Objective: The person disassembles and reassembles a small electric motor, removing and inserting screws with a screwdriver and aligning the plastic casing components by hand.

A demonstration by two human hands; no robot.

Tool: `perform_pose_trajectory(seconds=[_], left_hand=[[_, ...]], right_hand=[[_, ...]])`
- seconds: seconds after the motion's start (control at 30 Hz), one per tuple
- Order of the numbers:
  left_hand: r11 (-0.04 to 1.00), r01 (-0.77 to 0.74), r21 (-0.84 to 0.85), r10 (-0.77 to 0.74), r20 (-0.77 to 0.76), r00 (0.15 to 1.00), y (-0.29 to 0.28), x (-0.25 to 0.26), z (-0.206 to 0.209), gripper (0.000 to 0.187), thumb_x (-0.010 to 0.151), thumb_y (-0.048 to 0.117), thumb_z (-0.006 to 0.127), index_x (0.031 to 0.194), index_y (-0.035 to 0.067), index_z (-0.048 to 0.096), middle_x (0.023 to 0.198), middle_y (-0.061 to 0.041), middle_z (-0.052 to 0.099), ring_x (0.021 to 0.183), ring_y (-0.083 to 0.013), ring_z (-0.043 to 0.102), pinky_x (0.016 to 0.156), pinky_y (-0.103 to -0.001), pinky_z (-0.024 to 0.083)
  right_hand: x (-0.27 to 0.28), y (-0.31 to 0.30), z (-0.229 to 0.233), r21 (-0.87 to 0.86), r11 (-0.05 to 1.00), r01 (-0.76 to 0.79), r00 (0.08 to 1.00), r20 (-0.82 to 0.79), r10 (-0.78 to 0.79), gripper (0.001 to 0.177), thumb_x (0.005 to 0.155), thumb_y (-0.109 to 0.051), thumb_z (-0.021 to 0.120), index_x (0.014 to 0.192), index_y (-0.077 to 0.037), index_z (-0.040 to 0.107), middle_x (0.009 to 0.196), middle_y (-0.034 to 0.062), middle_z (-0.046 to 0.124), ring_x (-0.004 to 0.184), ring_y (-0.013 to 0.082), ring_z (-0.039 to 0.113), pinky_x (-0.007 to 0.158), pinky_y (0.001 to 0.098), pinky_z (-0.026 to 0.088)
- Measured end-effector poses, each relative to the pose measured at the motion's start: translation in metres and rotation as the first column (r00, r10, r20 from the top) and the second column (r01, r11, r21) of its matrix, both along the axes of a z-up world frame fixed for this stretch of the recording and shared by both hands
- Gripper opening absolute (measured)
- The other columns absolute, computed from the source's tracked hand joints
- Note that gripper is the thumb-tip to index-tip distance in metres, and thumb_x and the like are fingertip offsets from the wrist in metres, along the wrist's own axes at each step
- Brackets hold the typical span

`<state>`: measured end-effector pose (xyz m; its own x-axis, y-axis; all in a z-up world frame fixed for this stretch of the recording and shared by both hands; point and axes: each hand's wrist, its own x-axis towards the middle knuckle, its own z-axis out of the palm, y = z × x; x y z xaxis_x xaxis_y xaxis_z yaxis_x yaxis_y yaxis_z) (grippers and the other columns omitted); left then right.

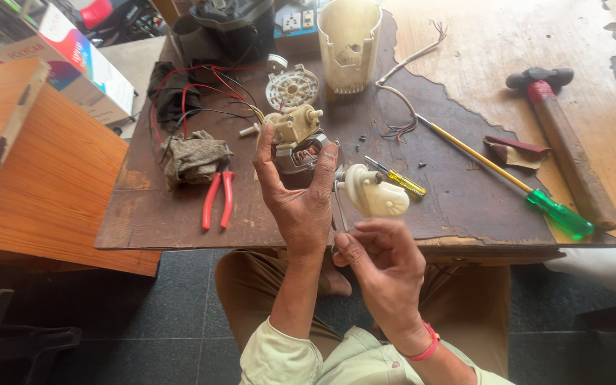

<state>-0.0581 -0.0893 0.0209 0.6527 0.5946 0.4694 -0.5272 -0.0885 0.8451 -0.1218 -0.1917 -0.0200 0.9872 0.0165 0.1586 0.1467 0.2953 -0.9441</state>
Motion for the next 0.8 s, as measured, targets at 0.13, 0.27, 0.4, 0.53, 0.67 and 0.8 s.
perform_pose_trajectory(seconds=[0.13,0.27,0.4,0.53,0.67,0.8], left_hand=[[0.998,0.013,-0.062,-0.013,0.001,1.000,-0.001,0.004,-0.013,0.070,0.088,0.002,0.084,0.148,0.002,0.048,0.131,-0.008,0.059,0.109,-0.0122,0.063,0.096,-0.028,0.057],[0.970,0.121,-0.210,-0.103,0.098,0.990,0.007,0.011,-0.023,0.072,0.087,-0.001,0.082,0.148,0.002,0.044,0.132,-0.010,0.061,0.111,-0.0138,0.063,0.097,-0.029,0.057],[0.924,0.258,-0.284,-0.205,0.202,0.958,0.019,0.017,-0.036,0.070,0.088,-0.008,0.078,0.149,0.001,0.044,0.138,-0.013,0.059,0.115,-0.0165,0.064,0.099,-0.031,0.058],[0.903,0.286,-0.320,-0.210,0.251,0.945,0.018,0.021,-0.047,0.071,0.088,-0.011,0.076,0.149,0.002,0.043,0.138,-0.013,0.060,0.116,-0.0164,0.064,0.100,-0.031,0.058],[0.910,0.270,-0.313,-0.201,0.236,0.951,0.007,0.019,-0.055,0.072,0.089,-0.012,0.078,0.151,0.003,0.045,0.136,-0.013,0.061,0.112,-0.0160,0.065,0.100,-0.031,0.058],[0.952,0.213,-0.222,-0.173,0.184,0.968,0.000,0.016,-0.056,0.069,0.089,-0.004,0.083,0.148,0.007,0.049,0.130,-0.013,0.060,0.109,-0.0154,0.066,0.098,-0.030,0.059]], right_hand=[[0.003,-0.011,0.021,-0.367,0.930,0.004,0.947,0.300,0.114,0.028,0.090,0.004,0.071,0.118,0.000,0.073,0.097,0.0081,0.074,0.080,0.0144,0.077,0.069,0.0258,0.065],[0.014,-0.023,0.043,-0.610,0.792,0.017,0.838,0.441,0.322,0.040,0.079,0.012,0.064,0.117,-0.002,0.071,0.102,0.0114,0.073,0.084,0.0195,0.078,0.069,0.0287,0.063],[0.020,-0.018,0.052,-0.743,0.641,0.194,0.716,0.554,0.426,0.032,0.084,0.010,0.065,0.114,-0.001,0.070,0.104,0.0123,0.071,0.085,0.0293,0.073,0.070,0.0375,0.060],[0.018,-0.009,0.059,-0.763,0.599,0.244,0.748,0.541,0.384,0.032,0.085,0.008,0.067,0.114,-0.005,0.071,0.104,0.0126,0.070,0.081,0.0284,0.074,0.067,0.0386,0.060],[0.015,-0.001,0.071,-0.792,0.536,0.291,0.834,0.485,0.265,0.024,0.087,0.003,0.071,0.108,-0.009,0.074,0.106,0.0158,0.069,0.070,0.0244,0.074,0.056,0.0383,0.058],[0.037,-0.011,0.086,-0.770,0.476,0.424,0.692,0.615,0.378,0.016,0.082,0.001,0.078,0.095,-0.008,0.076,0.097,0.0102,0.074,0.081,0.0289,0.071,0.067,0.0398,0.057]])
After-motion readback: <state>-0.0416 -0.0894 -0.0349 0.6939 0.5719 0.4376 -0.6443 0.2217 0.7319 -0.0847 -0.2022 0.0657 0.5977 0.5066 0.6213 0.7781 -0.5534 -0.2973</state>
